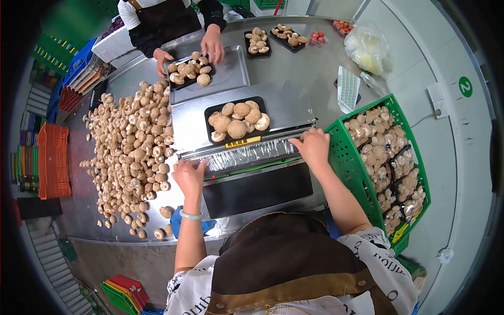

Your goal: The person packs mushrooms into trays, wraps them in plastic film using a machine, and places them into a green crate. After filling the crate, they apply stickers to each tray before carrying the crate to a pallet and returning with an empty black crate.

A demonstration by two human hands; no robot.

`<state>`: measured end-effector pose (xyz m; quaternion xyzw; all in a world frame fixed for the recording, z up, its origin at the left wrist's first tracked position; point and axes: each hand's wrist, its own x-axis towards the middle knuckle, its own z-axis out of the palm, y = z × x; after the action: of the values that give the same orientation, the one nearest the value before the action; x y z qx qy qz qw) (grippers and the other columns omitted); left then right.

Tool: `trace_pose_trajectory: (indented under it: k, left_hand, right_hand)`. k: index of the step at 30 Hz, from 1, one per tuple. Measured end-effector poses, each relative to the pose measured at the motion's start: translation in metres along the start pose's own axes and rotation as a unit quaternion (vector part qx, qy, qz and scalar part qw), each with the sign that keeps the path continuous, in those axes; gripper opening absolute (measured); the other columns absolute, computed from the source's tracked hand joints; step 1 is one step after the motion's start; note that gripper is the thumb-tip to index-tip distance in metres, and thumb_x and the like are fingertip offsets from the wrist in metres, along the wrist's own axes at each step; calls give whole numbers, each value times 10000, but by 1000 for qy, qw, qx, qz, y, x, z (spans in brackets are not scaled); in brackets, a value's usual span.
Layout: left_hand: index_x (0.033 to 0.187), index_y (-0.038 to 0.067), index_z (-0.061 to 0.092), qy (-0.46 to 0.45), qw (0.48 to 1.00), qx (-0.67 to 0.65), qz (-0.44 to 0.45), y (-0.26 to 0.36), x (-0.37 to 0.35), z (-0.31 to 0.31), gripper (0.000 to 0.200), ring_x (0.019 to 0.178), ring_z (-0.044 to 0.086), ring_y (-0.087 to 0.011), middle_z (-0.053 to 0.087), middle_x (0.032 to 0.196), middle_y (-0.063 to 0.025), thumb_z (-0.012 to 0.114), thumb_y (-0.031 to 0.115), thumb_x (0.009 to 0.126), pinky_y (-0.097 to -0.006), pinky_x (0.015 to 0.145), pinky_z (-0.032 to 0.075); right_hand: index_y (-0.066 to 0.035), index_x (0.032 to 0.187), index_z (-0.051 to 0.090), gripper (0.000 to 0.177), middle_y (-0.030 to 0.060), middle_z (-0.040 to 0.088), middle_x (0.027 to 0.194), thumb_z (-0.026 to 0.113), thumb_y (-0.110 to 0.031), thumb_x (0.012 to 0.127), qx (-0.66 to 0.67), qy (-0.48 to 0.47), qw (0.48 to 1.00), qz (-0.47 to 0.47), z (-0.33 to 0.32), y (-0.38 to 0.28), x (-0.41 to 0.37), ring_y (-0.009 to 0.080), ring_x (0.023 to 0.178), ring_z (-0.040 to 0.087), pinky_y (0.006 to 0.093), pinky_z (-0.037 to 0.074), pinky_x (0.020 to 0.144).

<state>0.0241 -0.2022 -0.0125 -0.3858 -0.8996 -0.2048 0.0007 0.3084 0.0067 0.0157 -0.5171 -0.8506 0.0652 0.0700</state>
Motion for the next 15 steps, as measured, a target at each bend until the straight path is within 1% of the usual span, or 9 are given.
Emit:
trace_pose_trajectory:
  k: [5, 6, 7, 9, 11, 12, 13, 14, 15]
  left_hand:
    - [769, 28, 670, -47, 997, -64, -9, -3, 6, 26, 250, 730, 546, -336, 615, 782, -122, 720, 273, 781, -418, 707, 408]
    - [764, 25, 640, -102, 978, -180, -31, -16, 11, 22, 241, 668, 529, -294, 588, 735, -91, 666, 252, 841, -365, 679, 415]
    - [754, 31, 600, -251, 903, -311, -158, -8, 21, -10, 260, 677, 508, -206, 538, 701, -51, 638, 254, 883, -308, 653, 412]
    - [766, 59, 551, -301, 759, -552, -170, -14, 37, -43, 263, 650, 470, -140, 503, 669, -22, 607, 268, 916, -281, 623, 409]
    - [791, 82, 523, -352, 657, -650, -148, -2, 60, -81, 248, 621, 491, -139, 549, 673, -48, 574, 274, 939, -277, 619, 421]
    - [789, 86, 516, -335, 657, -665, -117, 10, 72, -99, 254, 622, 510, -147, 575, 698, -59, 565, 279, 946, -274, 623, 426]
    - [786, 90, 509, -318, 656, -679, -87, 21, 85, -110, 261, 624, 530, -156, 602, 723, -70, 557, 284, 954, -271, 626, 431]
    - [931, 80, 580, -269, 638, -719, -62, 29, 100, -110, 200, 675, 554, -150, 617, 731, -58, 580, 279, 943, -246, 614, 428]
    - [874, 74, 552, -230, 595, -766, -81, 34, 115, -108, 219, 907, 646, -239, 670, 980, -180, 553, 274, 962, -341, 841, 508]
  right_hand:
    - [-31, 771, 645, 298, 119, 647, 820, 672, -321, 832, 170, -23, 983, -66, 47, -1, 3, 307, 856, 601, 428, 436, 781]
    - [-27, 776, 619, 254, 130, 644, 821, 629, -263, 869, 258, -114, 959, -9, 33, 1, 4, 339, 801, 602, 409, 453, 717]
    - [-23, 784, 599, 248, 93, 631, 759, 593, -238, 908, 318, -160, 934, -23, 26, 11, 6, 280, 690, 588, 338, 438, 630]
    - [-39, 794, 569, 236, 32, 580, 709, 563, -226, 939, 560, -284, 778, 16, -11, 23, 12, 183, 648, 529, 283, 403, 607]
    - [-45, 838, 546, 212, 11, 535, 721, 536, -216, 963, 679, -287, 675, 29, -38, 27, 18, 127, 652, 470, 244, 374, 595]
    - [-39, 879, 526, 183, 42, 537, 748, 521, -198, 969, 763, -281, 582, 9, -48, 25, 26, 151, 698, 488, 272, 395, 659]
    - [-37, 888, 519, 164, 57, 547, 757, 508, -179, 970, 810, -229, 540, -7, -57, 17, 38, 161, 724, 505, 285, 407, 678]
    - [-35, 897, 511, 146, 72, 558, 765, 496, -160, 971, 851, -176, 494, -22, -65, 3, 53, 171, 749, 523, 297, 419, 696]
    - [-33, 906, 504, 128, 87, 569, 773, 483, -140, 973, 886, -121, 445, -38, -68, -13, 68, 182, 774, 541, 310, 431, 715]
